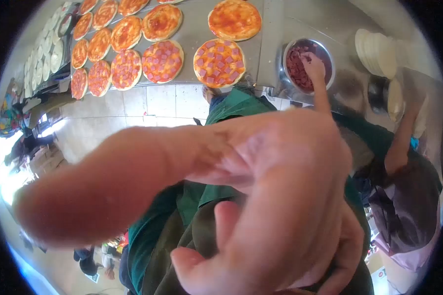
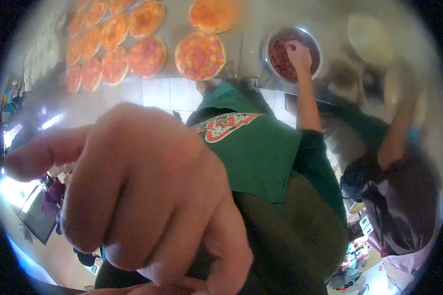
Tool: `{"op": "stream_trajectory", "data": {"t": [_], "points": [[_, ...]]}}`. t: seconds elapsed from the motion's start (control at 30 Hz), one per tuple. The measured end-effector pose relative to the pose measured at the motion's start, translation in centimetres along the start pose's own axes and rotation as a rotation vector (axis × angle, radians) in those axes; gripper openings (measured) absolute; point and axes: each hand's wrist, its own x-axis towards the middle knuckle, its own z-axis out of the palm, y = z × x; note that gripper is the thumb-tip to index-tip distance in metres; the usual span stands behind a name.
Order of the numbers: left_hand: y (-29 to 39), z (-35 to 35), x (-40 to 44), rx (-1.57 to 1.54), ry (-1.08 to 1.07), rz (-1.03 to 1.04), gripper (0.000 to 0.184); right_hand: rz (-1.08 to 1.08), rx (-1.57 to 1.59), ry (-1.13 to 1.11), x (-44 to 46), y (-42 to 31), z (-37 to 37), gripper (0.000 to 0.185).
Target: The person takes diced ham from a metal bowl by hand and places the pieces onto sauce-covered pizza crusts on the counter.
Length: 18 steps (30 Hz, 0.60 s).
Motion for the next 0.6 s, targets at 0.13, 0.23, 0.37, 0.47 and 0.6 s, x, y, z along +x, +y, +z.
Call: {"op": "stream_trajectory", "data": {"t": [0.13, 0.23, 0.37, 0.47, 0.6], "points": [[-0.3, 0.8, 0.2, 0.029, 0.032, -0.013, 0.043, -0.076, 0.005, 0.03, 0.7, 1.5, -0.1, 0.026], [-0.4, 1.2, -0.2, 0.041, 0.046, -0.008, 0.044, -0.044, -0.045, 0.005, 0.6, 1.3, -0.5, 0.034], [-0.6, 1.7, -0.2, 0.06, 0.065, -0.002, 0.046, 0.033, -0.172, 0.039, 0.2, -1.8, 0.3, 0.045], [-1.0, 1.9, 0.1, 0.066, 0.065, -0.003, 0.047, 0.064, -0.287, 0.025, 0.8, -2.9, 0.9, 0.048], [-1.6, 2.0, 0.5, 0.075, 0.068, -0.002, 0.048, 0.071, -0.256, -0.015, 0.8, -3.3, 0.8, 0.049]]}}
